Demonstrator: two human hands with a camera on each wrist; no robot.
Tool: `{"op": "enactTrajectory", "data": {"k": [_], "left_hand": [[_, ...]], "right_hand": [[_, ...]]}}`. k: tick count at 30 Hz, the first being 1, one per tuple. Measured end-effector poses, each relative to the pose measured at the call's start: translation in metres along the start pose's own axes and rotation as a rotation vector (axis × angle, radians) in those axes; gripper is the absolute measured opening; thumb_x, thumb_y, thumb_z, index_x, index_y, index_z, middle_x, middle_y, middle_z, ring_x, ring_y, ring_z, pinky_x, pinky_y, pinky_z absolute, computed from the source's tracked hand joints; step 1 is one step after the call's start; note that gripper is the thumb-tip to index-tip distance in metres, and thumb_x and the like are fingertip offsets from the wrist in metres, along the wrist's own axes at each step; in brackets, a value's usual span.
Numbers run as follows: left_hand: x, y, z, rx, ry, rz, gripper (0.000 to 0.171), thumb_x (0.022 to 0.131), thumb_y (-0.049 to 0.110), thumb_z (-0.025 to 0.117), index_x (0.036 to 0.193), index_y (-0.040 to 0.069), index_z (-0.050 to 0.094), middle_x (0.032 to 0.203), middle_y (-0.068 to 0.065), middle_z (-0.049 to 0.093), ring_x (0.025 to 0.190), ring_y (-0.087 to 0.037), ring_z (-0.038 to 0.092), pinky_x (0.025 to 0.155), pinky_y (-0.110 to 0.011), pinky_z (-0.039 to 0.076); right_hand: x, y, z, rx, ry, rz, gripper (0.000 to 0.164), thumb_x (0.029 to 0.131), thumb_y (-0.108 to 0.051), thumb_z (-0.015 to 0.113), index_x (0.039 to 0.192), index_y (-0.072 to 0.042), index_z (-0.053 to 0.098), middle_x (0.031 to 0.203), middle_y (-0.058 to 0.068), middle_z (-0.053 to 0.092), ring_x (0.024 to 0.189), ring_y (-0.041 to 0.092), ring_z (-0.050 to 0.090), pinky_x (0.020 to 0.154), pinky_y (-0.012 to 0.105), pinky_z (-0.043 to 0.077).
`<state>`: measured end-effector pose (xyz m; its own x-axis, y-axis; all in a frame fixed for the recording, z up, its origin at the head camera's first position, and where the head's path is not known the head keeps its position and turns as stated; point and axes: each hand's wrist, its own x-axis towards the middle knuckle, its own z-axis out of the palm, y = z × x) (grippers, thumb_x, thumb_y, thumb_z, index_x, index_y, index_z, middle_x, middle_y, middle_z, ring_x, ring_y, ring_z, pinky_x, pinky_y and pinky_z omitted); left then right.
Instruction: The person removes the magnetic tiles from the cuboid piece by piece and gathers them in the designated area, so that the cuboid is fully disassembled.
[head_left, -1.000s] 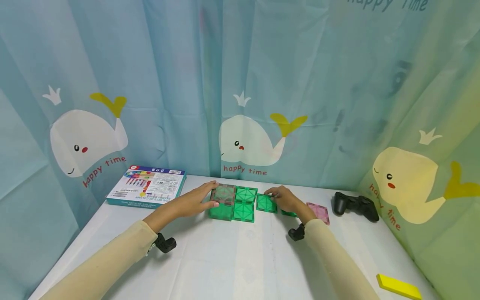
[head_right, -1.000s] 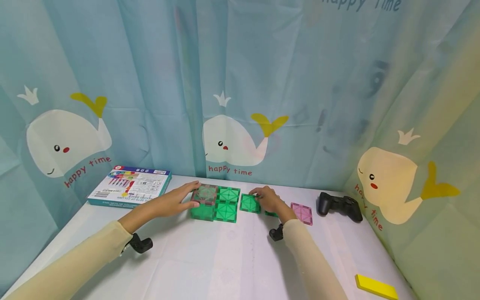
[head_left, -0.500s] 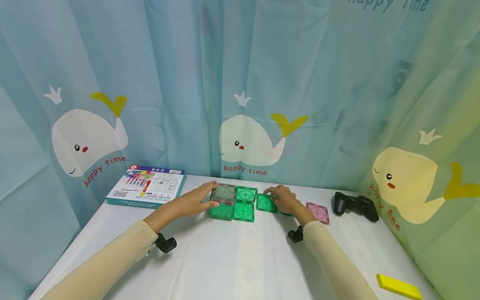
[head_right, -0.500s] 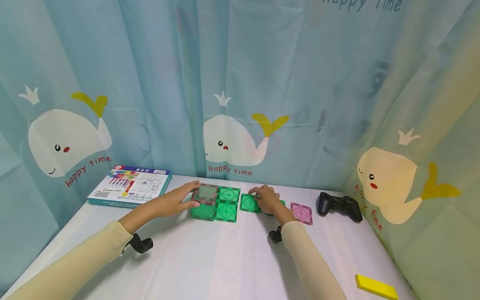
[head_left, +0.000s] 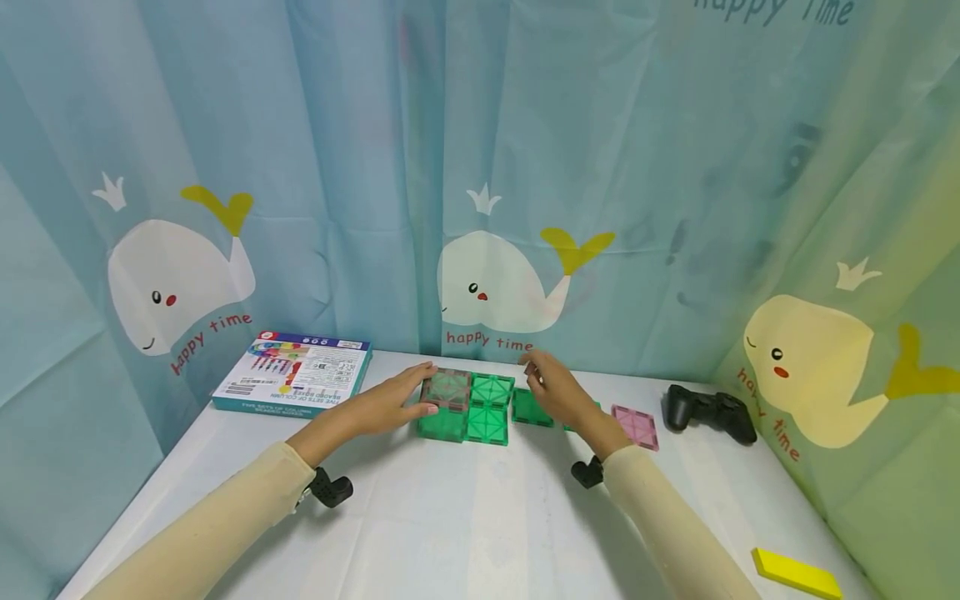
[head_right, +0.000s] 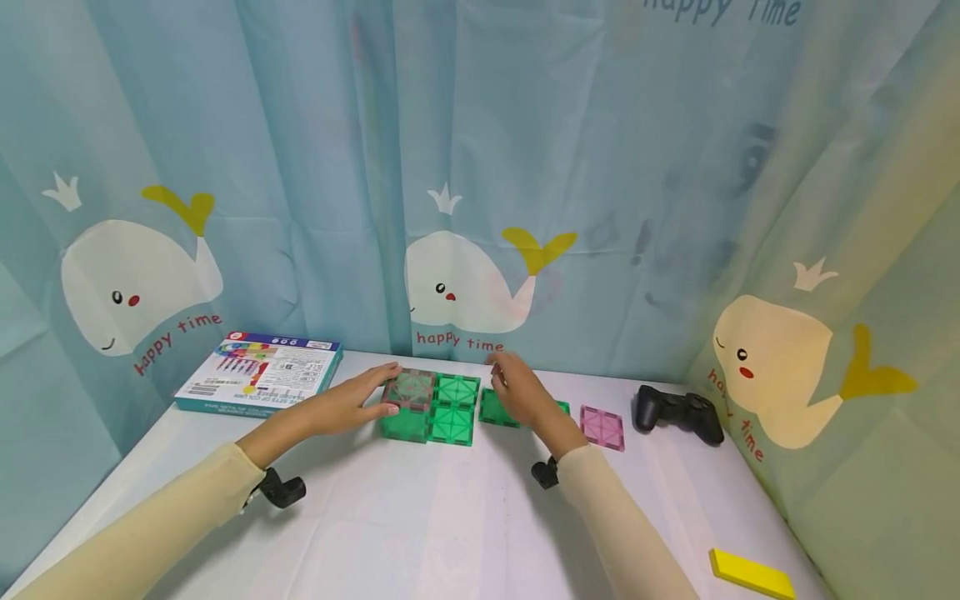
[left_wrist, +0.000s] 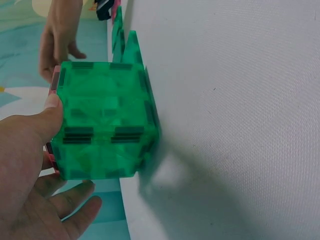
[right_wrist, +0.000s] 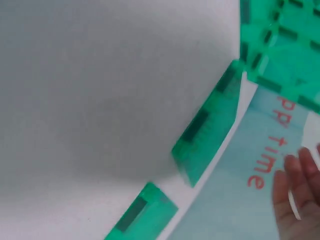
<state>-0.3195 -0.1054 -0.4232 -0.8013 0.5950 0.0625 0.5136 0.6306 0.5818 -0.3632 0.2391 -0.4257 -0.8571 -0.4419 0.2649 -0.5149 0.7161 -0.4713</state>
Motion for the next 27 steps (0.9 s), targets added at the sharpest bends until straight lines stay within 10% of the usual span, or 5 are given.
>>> {"op": "enactTrajectory", "data": {"k": [12,27], "left_hand": [[0.0,0.001,0.0,-0.001,0.004,-0.003,0.078,0.109,0.043,0.058,0.167,0.004,0.024,0.175,-0.019,0.019,0.161,-0.038,0.022,0.129,-0.058,0.025],[0.001,0.002,-0.001,0.001,-0.003,-0.013,0.078,0.109,0.044,0.057,0.168,0.005,0.024,0.175,-0.019,0.019,0.161,-0.038,0.021,0.129,-0.058,0.024]], "right_hand": [[-0.005,-0.02,0.017,-0.303,0.06,-0.332,0.049,0.097,-0.002,0.076,0.142,-0.018,0.062,0.117,0.004,0.059,0.096,0.018,0.06,0.074,0.032,0.057],[-0.007,-0.009,0.023,-0.394,0.055,-0.439,0.065,0.097,0.013,0.065,0.151,-0.022,0.059,0.115,0.006,0.058,0.096,0.018,0.052,0.071,0.026,0.051]]}}
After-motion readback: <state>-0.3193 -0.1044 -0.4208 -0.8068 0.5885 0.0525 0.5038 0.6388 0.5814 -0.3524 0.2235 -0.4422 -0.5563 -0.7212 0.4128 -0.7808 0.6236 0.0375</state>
